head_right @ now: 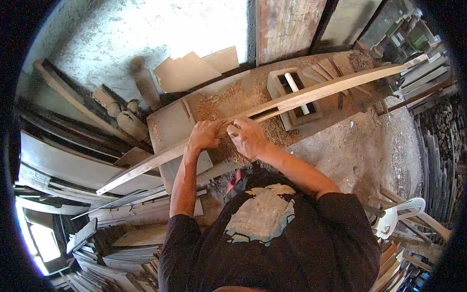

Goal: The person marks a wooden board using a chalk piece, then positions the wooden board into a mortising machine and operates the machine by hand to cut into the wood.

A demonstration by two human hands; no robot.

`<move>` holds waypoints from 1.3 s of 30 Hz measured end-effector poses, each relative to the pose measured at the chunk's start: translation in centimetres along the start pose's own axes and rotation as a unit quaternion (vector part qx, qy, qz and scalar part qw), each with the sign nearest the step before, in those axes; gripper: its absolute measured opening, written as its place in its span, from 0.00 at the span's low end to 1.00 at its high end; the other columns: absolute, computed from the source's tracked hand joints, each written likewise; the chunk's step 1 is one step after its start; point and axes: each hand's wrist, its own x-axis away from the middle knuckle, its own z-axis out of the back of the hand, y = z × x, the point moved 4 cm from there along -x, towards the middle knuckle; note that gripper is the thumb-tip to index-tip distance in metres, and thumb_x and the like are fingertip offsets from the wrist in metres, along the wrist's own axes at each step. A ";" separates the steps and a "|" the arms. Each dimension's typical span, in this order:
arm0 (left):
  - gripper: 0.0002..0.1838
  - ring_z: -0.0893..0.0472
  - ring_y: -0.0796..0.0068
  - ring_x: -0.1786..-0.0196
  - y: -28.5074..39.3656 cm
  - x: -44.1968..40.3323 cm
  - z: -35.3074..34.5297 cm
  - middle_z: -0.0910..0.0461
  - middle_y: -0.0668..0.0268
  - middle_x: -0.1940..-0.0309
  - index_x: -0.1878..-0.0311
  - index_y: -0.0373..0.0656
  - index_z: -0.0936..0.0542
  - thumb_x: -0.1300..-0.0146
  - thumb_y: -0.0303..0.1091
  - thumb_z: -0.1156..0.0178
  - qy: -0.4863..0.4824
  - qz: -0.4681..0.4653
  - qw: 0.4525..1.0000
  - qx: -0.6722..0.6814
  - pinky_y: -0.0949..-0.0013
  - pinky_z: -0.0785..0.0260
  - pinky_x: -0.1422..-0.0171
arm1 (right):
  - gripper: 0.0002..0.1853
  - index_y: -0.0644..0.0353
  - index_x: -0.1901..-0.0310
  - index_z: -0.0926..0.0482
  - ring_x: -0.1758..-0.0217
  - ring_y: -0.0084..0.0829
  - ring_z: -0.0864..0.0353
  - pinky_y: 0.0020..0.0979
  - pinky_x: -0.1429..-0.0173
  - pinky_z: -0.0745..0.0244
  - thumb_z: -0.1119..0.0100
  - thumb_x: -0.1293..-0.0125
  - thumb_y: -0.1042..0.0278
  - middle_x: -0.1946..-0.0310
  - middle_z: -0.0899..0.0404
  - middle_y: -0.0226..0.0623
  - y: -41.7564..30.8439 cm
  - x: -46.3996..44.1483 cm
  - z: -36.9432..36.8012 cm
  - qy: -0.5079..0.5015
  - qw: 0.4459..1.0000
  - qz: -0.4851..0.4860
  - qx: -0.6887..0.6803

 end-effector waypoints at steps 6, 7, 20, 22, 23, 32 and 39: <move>0.36 0.13 0.48 0.53 -0.5 0.0 -0.6 0.12 0.51 0.59 0.37 0.52 0.19 0.57 0.35 0.31 -0.031 0.020 0.999 -0.010 0.47 0.21 0.46 | 0.09 0.57 0.56 0.17 0.58 0.36 0.16 0.37 0.47 0.19 0.37 0.32 0.62 0.63 0.16 0.37 4.9 1.6 2.3 -0.037 0.988 -0.142 -0.057; 0.36 0.13 0.48 0.53 -0.6 0.0 -0.6 0.12 0.51 0.59 0.37 0.53 0.19 0.56 0.35 0.32 -0.025 0.016 1.000 -0.007 0.47 0.22 0.46 | 0.09 0.57 0.56 0.16 0.56 0.35 0.15 0.36 0.45 0.18 0.38 0.30 0.62 0.60 0.14 0.37 3.8 0.6 4.2 -0.071 0.977 -0.188 -0.070; 0.34 0.14 0.46 0.53 -0.3 -0.4 0.1 0.12 0.51 0.59 0.36 0.50 0.20 0.54 0.33 0.33 -0.043 0.028 0.999 -0.003 0.46 0.22 0.46 | 0.03 0.60 0.62 0.18 0.66 0.45 0.17 0.43 0.61 0.18 0.35 0.34 0.72 0.69 0.18 0.44 3.8 1.7 9.1 0.050 0.988 -0.142 -0.044; 0.35 0.14 0.47 0.53 0.0 -0.3 0.2 0.12 0.51 0.59 0.35 0.51 0.20 0.53 0.34 0.33 -0.035 0.019 0.999 -0.004 0.47 0.22 0.46 | 0.05 0.63 0.58 0.16 0.64 0.47 0.15 0.44 0.59 0.18 0.34 0.36 0.76 0.66 0.14 0.48 3.7 2.3 10.0 0.077 0.987 -0.137 -0.014; 0.35 0.14 0.47 0.53 0.1 -0.3 0.3 0.12 0.51 0.59 0.35 0.51 0.20 0.53 0.34 0.33 -0.029 0.016 0.999 -0.005 0.47 0.22 0.46 | 0.07 0.63 0.57 0.15 0.63 0.47 0.14 0.43 0.58 0.17 0.34 0.36 0.76 0.64 0.13 0.48 3.8 2.5 9.2 0.076 0.988 -0.135 0.005; 0.35 0.13 0.46 0.56 0.6 -0.1 0.6 0.12 0.50 0.60 0.35 0.52 0.20 0.52 0.35 0.31 -0.031 0.024 0.999 -0.004 0.46 0.22 0.49 | 0.08 0.63 0.56 0.14 0.65 0.45 0.15 0.43 0.56 0.20 0.40 0.30 0.71 0.67 0.15 0.48 2.3 1.5 7.7 0.108 0.974 -0.150 -0.132; 0.35 0.13 0.46 0.55 0.3 0.1 0.3 0.12 0.51 0.59 0.36 0.51 0.19 0.53 0.34 0.31 -0.010 0.003 1.000 0.003 0.47 0.22 0.47 | 0.08 0.62 0.60 0.14 0.74 0.38 0.16 0.39 0.69 0.18 0.40 0.29 0.69 0.66 0.13 0.48 2.8 1.9 3.4 0.074 0.958 -0.163 -0.225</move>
